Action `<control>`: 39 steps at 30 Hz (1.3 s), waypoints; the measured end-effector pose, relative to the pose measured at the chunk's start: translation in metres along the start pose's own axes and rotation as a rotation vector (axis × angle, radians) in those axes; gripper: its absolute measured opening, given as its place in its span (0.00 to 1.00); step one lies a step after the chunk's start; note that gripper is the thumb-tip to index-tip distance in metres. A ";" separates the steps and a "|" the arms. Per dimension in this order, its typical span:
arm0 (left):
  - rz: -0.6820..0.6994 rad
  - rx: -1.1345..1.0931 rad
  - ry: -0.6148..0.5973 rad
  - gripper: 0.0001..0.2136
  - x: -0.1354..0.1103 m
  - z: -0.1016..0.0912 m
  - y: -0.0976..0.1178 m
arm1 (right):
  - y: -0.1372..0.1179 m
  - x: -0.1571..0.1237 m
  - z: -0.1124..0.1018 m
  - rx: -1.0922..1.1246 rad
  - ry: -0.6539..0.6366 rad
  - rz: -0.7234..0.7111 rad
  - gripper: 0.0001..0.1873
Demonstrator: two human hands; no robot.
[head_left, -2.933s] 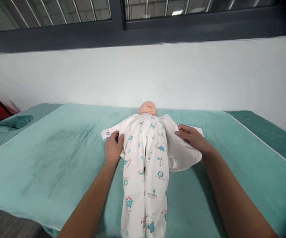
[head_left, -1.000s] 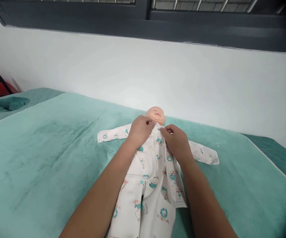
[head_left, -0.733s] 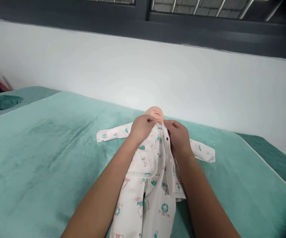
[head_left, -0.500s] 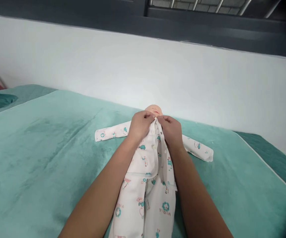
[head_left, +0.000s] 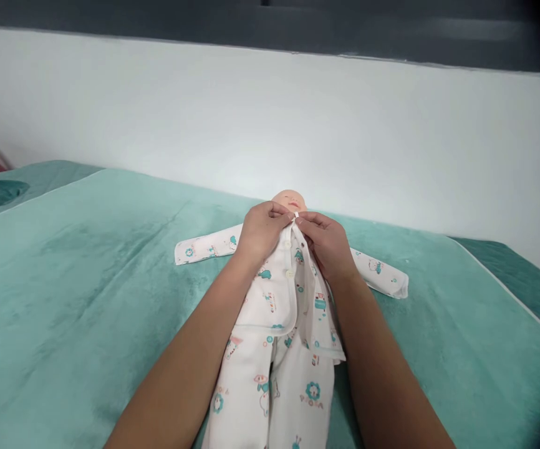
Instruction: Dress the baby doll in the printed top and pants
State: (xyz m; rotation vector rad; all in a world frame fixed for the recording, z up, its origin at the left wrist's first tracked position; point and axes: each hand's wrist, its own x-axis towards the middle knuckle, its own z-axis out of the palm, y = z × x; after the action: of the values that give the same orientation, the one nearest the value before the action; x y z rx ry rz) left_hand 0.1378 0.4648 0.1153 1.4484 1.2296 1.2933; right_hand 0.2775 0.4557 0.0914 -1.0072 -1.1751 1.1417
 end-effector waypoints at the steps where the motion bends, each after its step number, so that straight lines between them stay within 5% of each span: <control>1: -0.003 0.006 0.003 0.06 0.000 0.000 0.000 | -0.001 0.000 0.000 -0.002 -0.007 0.006 0.15; 11: -0.018 -0.025 -0.051 0.09 -0.005 -0.001 0.006 | -0.023 -0.010 0.006 -0.408 -0.026 -0.030 0.13; 17: -0.092 -0.125 -0.094 0.10 -0.006 -0.001 0.007 | -0.024 -0.012 0.014 -0.680 0.013 -0.183 0.11; 25: -0.024 -0.115 -0.076 0.08 0.000 -0.005 -0.002 | -0.022 -0.012 0.007 -0.508 -0.048 -0.089 0.22; 31: 0.045 0.098 -0.078 0.07 -0.001 -0.009 -0.002 | -0.029 -0.023 0.003 -0.322 0.013 -0.065 0.11; 33: 0.050 0.109 -0.079 0.07 -0.007 -0.012 0.002 | -0.034 -0.036 0.008 -0.436 0.063 -0.067 0.07; 39: 0.057 0.138 -0.133 0.11 -0.041 -0.027 0.012 | -0.044 -0.082 0.022 -0.893 0.023 -0.067 0.15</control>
State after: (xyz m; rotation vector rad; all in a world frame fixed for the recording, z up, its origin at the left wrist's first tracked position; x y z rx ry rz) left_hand 0.1128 0.4217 0.1230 1.6509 1.2163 1.1479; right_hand 0.2596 0.3684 0.1245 -1.6131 -1.7330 0.5155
